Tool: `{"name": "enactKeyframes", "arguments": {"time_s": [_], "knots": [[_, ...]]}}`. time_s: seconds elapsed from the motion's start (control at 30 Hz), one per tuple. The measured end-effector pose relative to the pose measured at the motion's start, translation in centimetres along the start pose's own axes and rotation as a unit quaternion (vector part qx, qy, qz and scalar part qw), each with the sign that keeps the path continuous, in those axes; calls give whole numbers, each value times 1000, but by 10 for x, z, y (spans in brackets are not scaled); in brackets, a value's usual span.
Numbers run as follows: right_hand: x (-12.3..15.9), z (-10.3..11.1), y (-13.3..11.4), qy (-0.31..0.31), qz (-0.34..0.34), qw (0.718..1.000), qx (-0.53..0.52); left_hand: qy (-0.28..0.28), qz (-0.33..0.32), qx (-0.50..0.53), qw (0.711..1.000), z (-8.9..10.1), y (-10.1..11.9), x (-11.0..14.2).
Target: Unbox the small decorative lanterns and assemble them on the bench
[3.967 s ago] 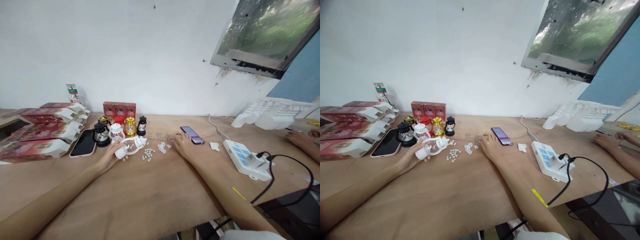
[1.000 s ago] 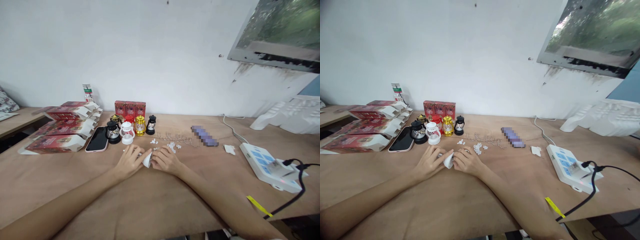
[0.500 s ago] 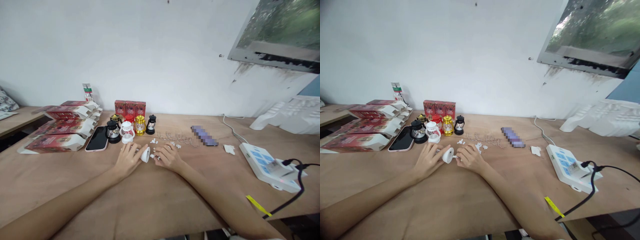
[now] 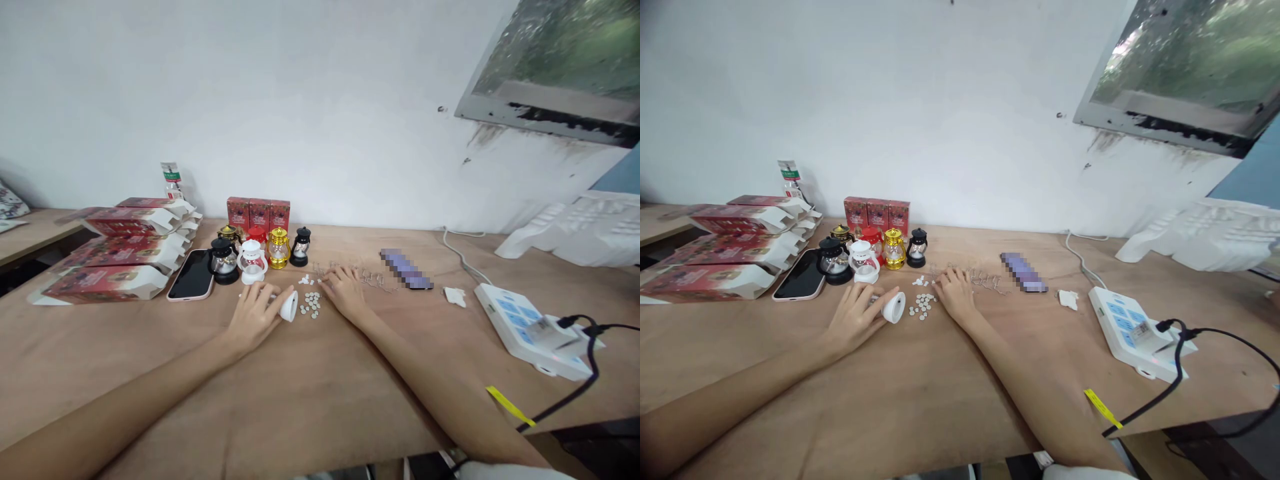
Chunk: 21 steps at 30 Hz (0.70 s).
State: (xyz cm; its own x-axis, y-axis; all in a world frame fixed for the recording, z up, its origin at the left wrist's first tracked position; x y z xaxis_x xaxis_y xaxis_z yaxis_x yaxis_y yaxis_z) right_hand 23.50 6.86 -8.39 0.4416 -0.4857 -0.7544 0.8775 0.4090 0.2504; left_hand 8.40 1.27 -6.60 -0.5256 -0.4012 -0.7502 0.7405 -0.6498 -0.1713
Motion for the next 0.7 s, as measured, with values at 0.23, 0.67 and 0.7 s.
{"name": "enactKeyframes", "arguments": {"time_s": [0.23,0.67,0.7], "knots": [[-2,16,-9,38,27,998,-31,-8,12,-1,1000,-3,-3,1],[-6,79,-79,162,129,968,-145,20,-12,60,998,14,4,-2],[-5,82,-81,170,137,965,-141,32,-17,71,997,18,6,-2]]}}
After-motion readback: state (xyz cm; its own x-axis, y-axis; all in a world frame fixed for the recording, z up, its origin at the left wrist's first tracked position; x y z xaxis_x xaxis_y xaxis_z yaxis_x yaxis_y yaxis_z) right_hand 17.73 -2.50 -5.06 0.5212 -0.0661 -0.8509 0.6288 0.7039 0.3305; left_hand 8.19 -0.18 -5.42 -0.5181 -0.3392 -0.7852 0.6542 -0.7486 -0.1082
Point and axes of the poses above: each hand's wrist, its own x-axis away from the middle knuckle, its own z-axis out of the back of the hand, y = z × x, the point moved 10 cm from there along -x, towards the middle knuckle, and after that the axes turned 10 degrees about z, right-handed, at the moved point
